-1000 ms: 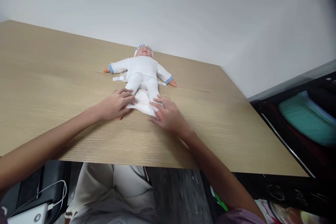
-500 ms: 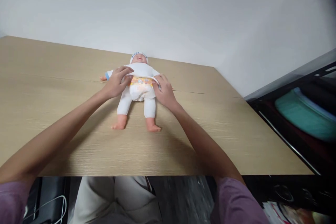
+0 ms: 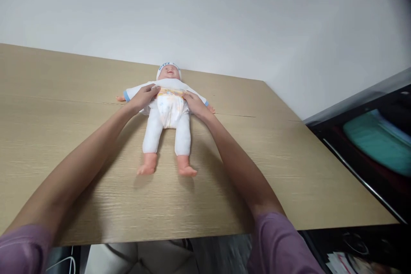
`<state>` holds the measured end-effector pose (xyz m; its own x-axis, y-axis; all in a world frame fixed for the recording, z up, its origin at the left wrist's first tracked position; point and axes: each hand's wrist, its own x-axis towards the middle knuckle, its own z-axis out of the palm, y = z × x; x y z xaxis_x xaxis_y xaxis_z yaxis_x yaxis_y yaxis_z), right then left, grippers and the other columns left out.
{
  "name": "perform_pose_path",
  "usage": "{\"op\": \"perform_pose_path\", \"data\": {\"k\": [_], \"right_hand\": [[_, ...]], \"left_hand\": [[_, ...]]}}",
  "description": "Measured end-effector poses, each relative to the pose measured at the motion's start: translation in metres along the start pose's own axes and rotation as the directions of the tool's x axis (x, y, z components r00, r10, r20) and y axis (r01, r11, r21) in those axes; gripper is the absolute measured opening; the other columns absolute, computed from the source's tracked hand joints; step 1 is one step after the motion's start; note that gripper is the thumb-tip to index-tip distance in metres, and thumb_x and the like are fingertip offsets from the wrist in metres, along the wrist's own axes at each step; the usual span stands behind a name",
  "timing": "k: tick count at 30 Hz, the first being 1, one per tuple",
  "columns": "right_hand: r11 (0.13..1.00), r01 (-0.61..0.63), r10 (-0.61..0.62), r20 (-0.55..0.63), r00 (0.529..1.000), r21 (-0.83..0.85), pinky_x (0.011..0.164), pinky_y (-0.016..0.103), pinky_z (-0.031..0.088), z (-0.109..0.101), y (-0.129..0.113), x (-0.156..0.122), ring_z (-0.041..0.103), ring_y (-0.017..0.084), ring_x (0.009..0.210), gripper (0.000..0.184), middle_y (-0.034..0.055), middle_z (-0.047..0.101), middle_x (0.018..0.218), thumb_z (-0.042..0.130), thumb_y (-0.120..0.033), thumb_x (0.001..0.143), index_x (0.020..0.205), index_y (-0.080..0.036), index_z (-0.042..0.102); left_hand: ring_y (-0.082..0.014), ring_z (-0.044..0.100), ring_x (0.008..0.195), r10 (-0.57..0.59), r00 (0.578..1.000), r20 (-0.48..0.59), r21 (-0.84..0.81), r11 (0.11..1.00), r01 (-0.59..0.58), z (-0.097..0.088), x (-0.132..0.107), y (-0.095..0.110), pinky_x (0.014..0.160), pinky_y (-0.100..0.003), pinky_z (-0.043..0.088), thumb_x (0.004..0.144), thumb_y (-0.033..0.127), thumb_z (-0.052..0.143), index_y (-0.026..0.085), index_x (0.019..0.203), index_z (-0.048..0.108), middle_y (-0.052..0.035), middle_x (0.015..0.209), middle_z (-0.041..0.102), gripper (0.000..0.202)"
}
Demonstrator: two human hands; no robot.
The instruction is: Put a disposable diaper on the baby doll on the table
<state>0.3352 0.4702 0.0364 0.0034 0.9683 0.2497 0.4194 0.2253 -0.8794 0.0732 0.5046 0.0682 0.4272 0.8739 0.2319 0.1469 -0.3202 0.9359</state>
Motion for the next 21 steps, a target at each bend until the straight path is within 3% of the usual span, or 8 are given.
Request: {"op": "perform_pose_path", "data": {"k": [6,10,13,16,18,21], "right_hand": [[1.000,0.003,-0.002,0.051,0.999,-0.004,0.103,0.041,0.058,-0.003,-0.019,-0.054,0.068,0.026,0.105,0.035,0.0038,0.077,0.103,0.051,-0.056,0.105,0.093,-0.025,0.064],[0.999,0.006,-0.003,0.091,0.996,-0.037,0.090,0.035,0.055,-0.006,-0.032,-0.089,0.063,0.022,0.090,0.042,-0.0006,0.070,0.089,0.054,-0.064,0.104,0.088,-0.025,0.061],[0.999,-0.001,0.004,0.062,0.998,-0.053,0.083,0.033,0.052,-0.011,-0.039,-0.100,0.063,0.020,0.085,0.044,-0.0013,0.070,0.088,0.056,-0.065,0.104,0.089,-0.025,0.062],[0.991,-0.031,0.017,-0.102,0.995,-0.133,0.087,0.033,0.053,-0.021,-0.043,-0.108,0.068,0.021,0.089,0.031,0.0012,0.076,0.095,0.062,-0.053,0.102,0.098,-0.024,0.068],[0.977,-0.048,0.003,-0.210,0.978,-0.209,0.088,0.034,0.053,-0.030,-0.043,-0.120,0.070,0.021,0.088,0.022,0.0034,0.079,0.099,0.065,-0.045,0.101,0.104,-0.023,0.070],[0.944,-0.022,-0.067,-0.258,0.964,-0.328,0.082,0.034,0.053,-0.042,-0.038,-0.144,0.069,0.021,0.080,0.022,0.0053,0.079,0.099,0.064,-0.043,0.103,0.107,-0.023,0.071]], "left_hand": [[-0.0170,0.053,0.076,-0.073,0.986,0.149,-0.074,0.994,0.084,-0.008,-0.050,0.017,0.069,-0.031,0.040,0.092,0.076,0.079,0.021,0.085,0.060,-0.0017,0.085,0.062,0.059],[-0.0166,0.052,0.068,-0.176,0.957,0.229,-0.010,0.983,0.183,-0.010,-0.084,0.036,0.063,-0.030,0.038,0.091,0.087,0.074,0.022,0.086,0.064,-0.0019,0.081,0.063,0.066],[-0.0162,0.048,0.064,-0.231,0.963,0.141,0.107,0.970,0.217,-0.009,-0.091,0.045,0.062,-0.031,0.035,0.095,0.084,0.069,0.023,0.081,0.061,-0.0004,0.074,0.058,0.063],[-0.0206,0.059,0.076,-0.232,0.970,-0.069,0.292,0.925,0.242,-0.008,-0.090,0.052,0.069,-0.032,0.041,0.101,0.067,0.066,0.023,0.089,0.067,-0.0039,0.086,0.070,0.046],[-0.0243,0.066,0.090,-0.158,0.973,-0.170,0.412,0.885,0.215,-0.008,-0.091,0.059,0.078,-0.035,0.048,0.103,0.053,0.064,0.023,0.104,0.071,-0.0068,0.108,0.078,0.031],[-0.0300,0.069,0.110,0.072,0.985,-0.155,0.583,0.812,0.032,-0.003,-0.097,0.074,0.098,-0.043,0.052,0.105,0.043,0.059,0.022,0.118,0.070,-0.0115,0.130,0.079,0.027]]}}
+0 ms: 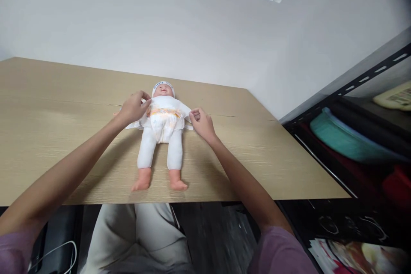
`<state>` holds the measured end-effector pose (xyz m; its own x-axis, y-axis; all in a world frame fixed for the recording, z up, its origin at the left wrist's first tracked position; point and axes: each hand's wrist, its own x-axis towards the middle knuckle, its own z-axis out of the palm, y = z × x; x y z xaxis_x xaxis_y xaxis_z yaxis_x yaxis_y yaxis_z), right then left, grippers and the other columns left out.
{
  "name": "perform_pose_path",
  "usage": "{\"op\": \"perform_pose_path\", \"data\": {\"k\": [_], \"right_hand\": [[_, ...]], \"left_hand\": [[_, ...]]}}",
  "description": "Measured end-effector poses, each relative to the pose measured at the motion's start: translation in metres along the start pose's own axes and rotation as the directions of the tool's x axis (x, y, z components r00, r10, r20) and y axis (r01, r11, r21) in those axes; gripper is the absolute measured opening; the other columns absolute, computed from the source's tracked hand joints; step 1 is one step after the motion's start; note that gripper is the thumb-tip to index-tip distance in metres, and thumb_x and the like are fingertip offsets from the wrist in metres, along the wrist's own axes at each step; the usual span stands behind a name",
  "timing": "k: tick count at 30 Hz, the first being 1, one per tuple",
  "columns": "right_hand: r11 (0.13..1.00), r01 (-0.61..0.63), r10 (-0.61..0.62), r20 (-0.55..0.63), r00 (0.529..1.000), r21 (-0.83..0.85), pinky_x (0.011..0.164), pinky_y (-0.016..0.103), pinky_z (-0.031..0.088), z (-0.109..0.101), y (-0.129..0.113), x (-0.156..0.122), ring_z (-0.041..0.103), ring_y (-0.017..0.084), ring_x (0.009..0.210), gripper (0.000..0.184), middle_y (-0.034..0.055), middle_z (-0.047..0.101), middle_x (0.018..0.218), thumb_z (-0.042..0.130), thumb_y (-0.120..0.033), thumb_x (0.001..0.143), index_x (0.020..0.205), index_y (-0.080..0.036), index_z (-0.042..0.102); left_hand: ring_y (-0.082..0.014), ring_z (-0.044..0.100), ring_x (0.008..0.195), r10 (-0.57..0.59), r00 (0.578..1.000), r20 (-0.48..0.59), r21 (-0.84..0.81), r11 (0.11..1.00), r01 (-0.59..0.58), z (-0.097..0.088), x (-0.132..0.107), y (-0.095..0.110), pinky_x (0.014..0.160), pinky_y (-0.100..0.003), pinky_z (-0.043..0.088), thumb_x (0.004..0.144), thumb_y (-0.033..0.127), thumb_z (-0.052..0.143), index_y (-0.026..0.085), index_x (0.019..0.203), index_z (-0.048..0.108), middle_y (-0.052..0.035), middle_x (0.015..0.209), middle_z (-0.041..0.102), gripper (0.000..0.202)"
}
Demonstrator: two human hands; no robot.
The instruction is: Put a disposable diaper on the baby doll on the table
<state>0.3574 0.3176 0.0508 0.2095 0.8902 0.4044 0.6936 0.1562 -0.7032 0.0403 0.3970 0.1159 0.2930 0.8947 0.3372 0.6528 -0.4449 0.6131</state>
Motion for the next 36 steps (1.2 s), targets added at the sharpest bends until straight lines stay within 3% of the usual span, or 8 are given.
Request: {"op": "perform_pose_path", "data": {"k": [3,7,12,20,25,29,32,36], "right_hand": [[0.991,0.061,-0.058,0.027,0.998,-0.116,0.081,0.034,0.052,-0.006,0.014,-0.022,0.068,0.022,0.080,0.022,0.0049,0.078,0.095,0.065,-0.044,0.104,0.107,-0.023,0.071],[0.966,0.059,-0.047,0.054,0.997,-0.252,0.087,0.036,0.052,0.002,0.032,-0.039,0.071,0.026,0.094,0.019,0.0062,0.076,0.097,0.071,-0.042,0.101,0.105,-0.023,0.069],[0.962,-0.072,0.086,0.039,0.996,-0.262,0.084,0.037,0.051,0.007,0.044,-0.040,0.071,0.027,0.087,0.024,0.0024,0.073,0.086,0.073,-0.047,0.100,0.107,-0.025,0.068],[0.941,-0.267,0.289,0.081,0.954,-0.210,0.078,0.035,0.046,0.002,0.041,-0.037,0.068,0.024,0.080,0.033,-0.0014,0.071,0.077,0.081,-0.057,0.090,0.090,-0.028,0.066],[0.960,-0.268,0.251,0.183,0.951,0.076,0.070,0.032,0.039,-0.007,0.033,-0.034,0.054,0.019,0.069,0.043,-0.0033,0.058,0.067,0.072,-0.065,0.087,0.072,-0.026,0.060],[0.868,-0.302,0.224,0.233,0.946,0.395,0.066,0.030,0.037,-0.012,0.016,-0.022,0.046,0.016,0.068,0.046,-0.0059,0.049,0.068,0.075,-0.069,0.079,0.076,-0.026,0.057],[0.851,-0.276,0.169,0.266,0.949,0.447,0.065,0.030,0.036,-0.003,-0.004,-0.008,0.042,0.014,0.067,0.046,-0.0066,0.046,0.069,0.075,-0.067,0.081,0.077,-0.026,0.054],[0.898,-0.193,0.075,0.294,0.953,0.395,0.067,0.030,0.044,0.023,-0.025,0.007,0.053,0.016,0.072,0.046,-0.0042,0.056,0.075,0.071,-0.070,0.085,0.080,-0.027,0.053]], "left_hand": [[-0.0351,0.065,0.124,0.283,0.959,-0.021,0.093,0.956,-0.280,0.006,-0.006,0.023,0.112,-0.051,0.049,0.109,0.047,0.054,0.020,0.120,0.071,-0.0154,0.129,0.077,0.034],[-0.0371,0.063,0.130,0.480,0.866,0.138,0.128,0.859,-0.496,0.034,-0.007,0.051,0.117,-0.054,0.047,0.112,0.054,0.052,0.021,0.122,0.075,-0.0156,0.133,0.076,0.041],[-0.0428,0.059,0.130,0.436,0.873,0.220,0.274,0.831,-0.484,0.063,-0.003,0.061,0.113,-0.060,0.046,0.105,0.065,0.064,0.022,0.122,0.080,-0.0163,0.134,0.074,0.049],[-0.0479,0.057,0.131,0.394,0.881,0.262,0.382,0.796,-0.470,0.070,-0.003,0.064,0.111,-0.061,0.044,0.088,0.071,0.082,0.022,0.132,0.080,-0.0190,0.142,0.069,0.066],[-0.0468,0.056,0.130,0.379,0.891,0.252,0.373,0.811,-0.451,0.071,-0.006,0.066,0.110,-0.060,0.044,0.088,0.069,0.082,0.022,0.131,0.079,-0.0187,0.141,0.069,0.064],[-0.0472,0.055,0.131,0.370,0.895,0.249,0.355,0.825,-0.439,0.071,-0.007,0.066,0.111,-0.060,0.043,0.087,0.068,0.083,0.021,0.132,0.079,-0.0189,0.142,0.069,0.066],[-0.0471,0.056,0.131,0.373,0.895,0.244,0.350,0.827,-0.440,0.072,-0.007,0.065,0.111,-0.061,0.043,0.087,0.067,0.082,0.021,0.133,0.079,-0.0185,0.142,0.069,0.065],[-0.0472,0.057,0.128,0.389,0.894,0.220,0.346,0.826,-0.445,0.073,-0.007,0.064,0.106,-0.061,0.044,0.087,0.059,0.082,0.022,0.128,0.079,-0.0175,0.136,0.070,0.055]]}}
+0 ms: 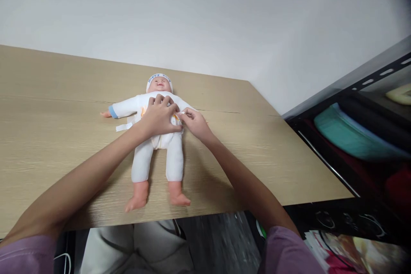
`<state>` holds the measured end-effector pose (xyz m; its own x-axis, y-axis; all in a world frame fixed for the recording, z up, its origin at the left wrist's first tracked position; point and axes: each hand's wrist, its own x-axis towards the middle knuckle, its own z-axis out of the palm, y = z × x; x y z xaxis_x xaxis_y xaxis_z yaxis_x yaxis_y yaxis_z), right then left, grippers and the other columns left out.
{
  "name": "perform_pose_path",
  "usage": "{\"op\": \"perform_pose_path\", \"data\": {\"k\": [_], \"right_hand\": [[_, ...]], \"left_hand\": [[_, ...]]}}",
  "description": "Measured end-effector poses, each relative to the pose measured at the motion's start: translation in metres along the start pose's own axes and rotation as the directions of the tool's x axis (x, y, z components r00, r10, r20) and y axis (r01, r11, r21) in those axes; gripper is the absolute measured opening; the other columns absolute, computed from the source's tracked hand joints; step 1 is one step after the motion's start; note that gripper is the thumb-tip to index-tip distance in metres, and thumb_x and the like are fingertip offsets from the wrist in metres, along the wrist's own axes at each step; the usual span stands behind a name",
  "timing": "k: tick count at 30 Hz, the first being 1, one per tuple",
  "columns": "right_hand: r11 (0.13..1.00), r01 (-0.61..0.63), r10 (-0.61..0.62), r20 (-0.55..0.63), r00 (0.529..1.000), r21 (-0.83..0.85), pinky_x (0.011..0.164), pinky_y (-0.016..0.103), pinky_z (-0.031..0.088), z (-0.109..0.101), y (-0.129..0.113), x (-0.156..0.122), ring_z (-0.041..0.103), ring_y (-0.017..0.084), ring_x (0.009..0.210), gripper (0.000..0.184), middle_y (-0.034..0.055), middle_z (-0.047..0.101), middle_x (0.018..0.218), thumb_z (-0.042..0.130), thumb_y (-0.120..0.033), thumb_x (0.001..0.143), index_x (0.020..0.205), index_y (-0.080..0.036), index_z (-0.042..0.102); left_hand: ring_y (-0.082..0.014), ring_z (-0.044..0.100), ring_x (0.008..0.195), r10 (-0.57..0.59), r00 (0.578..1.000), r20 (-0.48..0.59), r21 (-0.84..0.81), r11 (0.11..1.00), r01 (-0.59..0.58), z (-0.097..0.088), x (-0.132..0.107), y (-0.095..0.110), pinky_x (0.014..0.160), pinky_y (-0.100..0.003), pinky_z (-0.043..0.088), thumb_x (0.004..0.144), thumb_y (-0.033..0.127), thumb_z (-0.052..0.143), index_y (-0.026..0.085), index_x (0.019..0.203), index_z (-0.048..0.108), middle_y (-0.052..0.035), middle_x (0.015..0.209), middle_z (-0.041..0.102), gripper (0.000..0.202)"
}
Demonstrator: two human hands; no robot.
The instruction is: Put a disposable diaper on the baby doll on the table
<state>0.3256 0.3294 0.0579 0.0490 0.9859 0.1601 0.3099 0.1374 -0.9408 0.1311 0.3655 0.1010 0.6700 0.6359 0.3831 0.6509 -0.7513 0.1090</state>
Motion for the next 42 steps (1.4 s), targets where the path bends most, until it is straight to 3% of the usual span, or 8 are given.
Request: {"op": "perform_pose_path", "data": {"k": [6,9,13,21,26,30,36,42], "right_hand": [[0.987,0.098,-0.103,-0.035,0.994,-0.128,0.073,0.033,0.056,0.015,0.001,-0.010,0.065,0.019,0.078,0.038,-0.0003,0.070,0.085,0.065,-0.064,0.100,0.098,-0.027,0.062],[0.926,0.274,-0.309,-0.102,0.946,-0.259,0.099,0.041,0.063,0.009,0.005,-0.030,0.074,0.025,0.108,0.033,0.0092,0.079,0.119,0.062,-0.054,0.108,0.121,-0.025,0.071],[0.785,0.498,-0.522,0.041,0.852,-0.368,0.136,0.053,0.045,0.004,0.013,-0.045,0.059,0.028,0.156,0.047,0.0133,0.068,0.161,0.041,-0.043,0.121,0.156,-0.025,0.066],[0.701,0.574,-0.542,0.206,0.815,-0.424,0.139,0.058,0.042,-0.003,0.020,-0.042,0.051,0.029,0.165,0.056,0.0100,0.055,0.177,0.037,-0.044,0.123,0.176,-0.032,0.051],[0.697,0.566,-0.546,0.186,0.817,-0.439,0.139,0.057,0.041,-0.001,0.021,-0.044,0.051,0.030,0.164,0.057,0.0092,0.056,0.175,0.036,-0.045,0.123,0.176,-0.034,0.051],[0.713,0.550,-0.577,0.083,0.813,-0.435,0.135,0.058,0.044,0.002,0.021,-0.047,0.057,0.032,0.156,0.052,0.0107,0.063,0.166,0.038,-0.044,0.121,0.166,-0.034,0.063],[0.738,0.462,-0.572,-0.093,0.815,-0.491,0.110,0.054,0.058,0.013,-0.003,-0.045,0.071,0.032,0.117,0.040,0.0126,0.076,0.122,0.046,-0.044,0.118,0.133,-0.028,0.079],[0.661,0.591,-0.600,0.149,0.786,-0.462,0.097,0.045,0.056,0.046,-0.053,-0.016,0.067,0.027,0.097,0.029,0.0077,0.071,0.102,0.052,-0.040,0.117,0.123,-0.026,0.076]], "left_hand": [[-0.0493,0.056,0.126,0.009,1.000,-0.015,-0.023,1.000,-0.009,0.001,0.000,-0.002,0.103,-0.063,0.043,0.083,0.059,0.087,0.025,0.117,0.078,-0.0185,0.132,0.071,0.049],[-0.0494,0.056,0.127,0.015,1.000,-0.011,-0.044,0.999,-0.016,0.003,0.000,-0.002,0.105,-0.064,0.043,0.085,0.059,0.085,0.024,0.117,0.077,-0.0183,0.134,0.070,0.048],[-0.0509,0.054,0.130,0.011,1.000,0.013,-0.048,0.999,-0.010,0.004,-0.001,-0.004,0.107,-0.066,0.042,0.089,0.066,0.080,0.021,0.123,0.076,-0.0206,0.137,0.070,0.056],[-0.0441,0.058,0.141,-0.030,0.999,0.039,-0.408,0.912,0.044,-0.014,-0.013,-0.027,0.121,-0.063,0.043,0.097,0.067,0.073,0.025,0.149,0.063,-0.0144,0.152,0.072,0.068],[-0.0329,0.065,0.143,-0.192,0.978,-0.084,-0.581,0.807,0.109,-0.023,-0.056,-0.066,0.124,-0.049,0.048,0.108,0.061,0.061,0.025,0.147,0.063,-0.0121,0.157,0.069,0.053],[-0.0322,0.069,0.128,-0.390,0.921,-0.020,-0.566,0.764,0.311,-0.017,-0.097,-0.105,0.111,-0.047,0.054,0.099,0.066,0.069,0.022,0.139,0.065,-0.0142,0.151,0.072,0.059],[-0.0330,0.069,0.110,-0.302,0.950,0.076,-0.387,0.869,0.308,-0.006,-0.131,-0.137,0.107,-0.049,0.051,0.100,0.068,0.064,0.022,0.115,0.072,-0.0122,0.117,0.080,0.049],[-0.0298,0.064,0.089,-0.334,0.937,0.100,-0.253,0.902,0.349,0.005,-0.125,-0.130,0.092,-0.045,0.048,0.093,0.065,0.063,0.024,0.089,0.066,-0.0088,0.093,0.076,0.042]]}}
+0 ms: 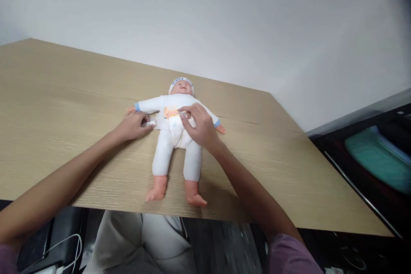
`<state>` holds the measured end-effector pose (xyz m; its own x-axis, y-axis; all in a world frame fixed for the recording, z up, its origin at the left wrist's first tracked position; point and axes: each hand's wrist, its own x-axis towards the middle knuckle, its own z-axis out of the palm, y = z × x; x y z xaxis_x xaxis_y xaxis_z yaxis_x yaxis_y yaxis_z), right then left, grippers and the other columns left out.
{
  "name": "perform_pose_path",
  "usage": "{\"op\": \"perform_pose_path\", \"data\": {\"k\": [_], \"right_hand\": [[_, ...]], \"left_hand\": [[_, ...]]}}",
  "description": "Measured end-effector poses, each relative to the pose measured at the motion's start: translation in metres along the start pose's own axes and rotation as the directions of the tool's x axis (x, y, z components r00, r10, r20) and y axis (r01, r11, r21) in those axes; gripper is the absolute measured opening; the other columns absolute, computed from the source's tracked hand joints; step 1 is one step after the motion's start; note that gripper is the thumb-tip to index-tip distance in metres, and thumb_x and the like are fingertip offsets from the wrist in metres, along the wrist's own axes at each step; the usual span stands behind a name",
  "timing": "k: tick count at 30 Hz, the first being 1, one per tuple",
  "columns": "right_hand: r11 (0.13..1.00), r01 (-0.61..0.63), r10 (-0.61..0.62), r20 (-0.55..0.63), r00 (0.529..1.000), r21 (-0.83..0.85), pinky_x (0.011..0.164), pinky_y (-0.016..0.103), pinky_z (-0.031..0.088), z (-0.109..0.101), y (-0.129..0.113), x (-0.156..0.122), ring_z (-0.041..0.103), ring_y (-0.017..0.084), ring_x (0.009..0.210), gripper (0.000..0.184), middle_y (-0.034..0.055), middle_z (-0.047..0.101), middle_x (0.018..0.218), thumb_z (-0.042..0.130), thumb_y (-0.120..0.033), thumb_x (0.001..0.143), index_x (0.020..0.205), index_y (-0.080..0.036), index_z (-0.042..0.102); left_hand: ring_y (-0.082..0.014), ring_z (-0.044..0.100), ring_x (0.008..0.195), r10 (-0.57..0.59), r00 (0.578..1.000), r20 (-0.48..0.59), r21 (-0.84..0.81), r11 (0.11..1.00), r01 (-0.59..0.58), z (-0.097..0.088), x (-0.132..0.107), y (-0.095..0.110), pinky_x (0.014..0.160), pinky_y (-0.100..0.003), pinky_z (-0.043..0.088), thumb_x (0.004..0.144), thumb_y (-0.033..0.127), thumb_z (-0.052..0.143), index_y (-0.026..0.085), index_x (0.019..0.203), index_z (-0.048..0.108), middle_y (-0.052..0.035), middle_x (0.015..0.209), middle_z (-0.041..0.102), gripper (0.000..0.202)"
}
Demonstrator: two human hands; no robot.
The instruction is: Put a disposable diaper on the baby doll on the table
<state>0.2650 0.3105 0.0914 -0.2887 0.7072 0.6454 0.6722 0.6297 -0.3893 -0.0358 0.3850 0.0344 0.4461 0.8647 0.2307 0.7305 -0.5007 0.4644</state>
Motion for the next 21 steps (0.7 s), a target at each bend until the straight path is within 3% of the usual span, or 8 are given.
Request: {"op": "perform_pose_path", "data": {"k": [3,6,9,11,14,17,21], "right_hand": [[1.000,0.003,-0.003,0.163,0.987,-0.002,0.092,0.039,0.054,0.007,-0.010,0.026,0.067,0.024,0.096,0.026,0.0048,0.072,0.101,0.057,-0.040,0.114,0.124,-0.025,0.076],[0.995,-0.080,0.094,0.308,0.947,-0.058,0.087,0.037,0.053,0.013,-0.014,0.041,0.070,0.024,0.097,0.030,0.0036,0.075,0.100,0.066,-0.045,0.111,0.126,-0.023,0.077],[0.982,-0.152,0.183,0.360,0.915,-0.112,0.095,0.043,0.056,0.020,-0.014,0.048,0.075,0.030,0.104,0.042,0.0078,0.082,0.112,0.074,-0.048,0.107,0.139,-0.021,0.077],[0.977,-0.167,0.205,0.370,0.906,-0.133,0.104,0.049,0.057,0.025,-0.013,0.049,0.076,0.035,0.117,0.053,0.0120,0.084,0.128,0.078,-0.047,0.105,0.151,-0.021,0.072],[0.973,-0.170,0.219,0.376,0.900,-0.158,0.110,0.054,0.058,0.031,-0.010,0.049,0.075,0.041,0.131,0.070,0.0159,0.082,0.140,0.079,-0.049,0.103,0.164,-0.020,0.063],[0.970,-0.185,0.233,0.390,0.891,-0.157,0.104,0.053,0.060,0.033,-0.007,0.050,0.079,0.040,0.122,0.078,0.0146,0.085,0.124,0.077,-0.052,0.104,0.171,-0.019,0.055],[0.964,-0.234,0.265,0.392,0.881,-0.127,0.098,0.049,0.061,0.028,-0.006,0.052,0.081,0.038,0.110,0.071,0.0099,0.086,0.109,0.073,-0.046,0.105,0.170,-0.022,0.055]], "left_hand": [[-0.0259,0.058,0.077,-0.073,0.996,0.049,-0.103,0.992,0.078,-0.006,0.004,0.001,0.076,-0.039,0.043,0.091,0.071,0.061,0.025,0.072,0.059,-0.0051,0.077,0.066,0.049],[-0.0215,0.053,0.070,-0.142,0.986,0.086,-0.322,0.933,0.162,-0.019,0.008,0.003,0.069,-0.035,0.039,0.092,0.073,0.062,0.025,0.071,0.059,-0.0009,0.068,0.056,0.053],[-0.0203,0.055,0.074,-0.138,0.987,0.083,-0.510,0.845,0.161,-0.030,0.015,0.015,0.071,-0.034,0.041,0.092,0.069,0.066,0.023,0.077,0.064,-0.0009,0.075,0.062,0.048],[-0.0207,0.056,0.076,-0.127,0.989,0.070,-0.547,0.825,0.145,-0.032,0.022,0.028,0.073,-0.035,0.043,0.091,0.067,0.068,0.023,0.077,0.065,-0.0017,0.078,0.064,0.046],[-0.0201,0.054,0.075,-0.089,0.992,0.084,-0.573,0.811,0.122,-0.025,0.033,0.050,0.072,-0.036,0.041,0.091,0.061,0.068,0.023,0.077,0.065,-0.0012,0.076,0.062,0.041],[-0.0185,0.051,0.071,-0.036,0.991,0.131,-0.643,0.758,0.113,-0.013,0.041,0.066,0.068,-0.036,0.038,0.093,0.056,0.069,0.023,0.077,0.063,0.0002,0.074,0.058,0.037],[-0.0180,0.050,0.073,0.010,0.998,0.066,-0.710,0.703,0.040,0.001,0.047,0.074,0.069,-0.036,0.037,0.097,0.057,0.065,0.023,0.078,0.060,0.0001,0.079,0.056,0.040]]}}
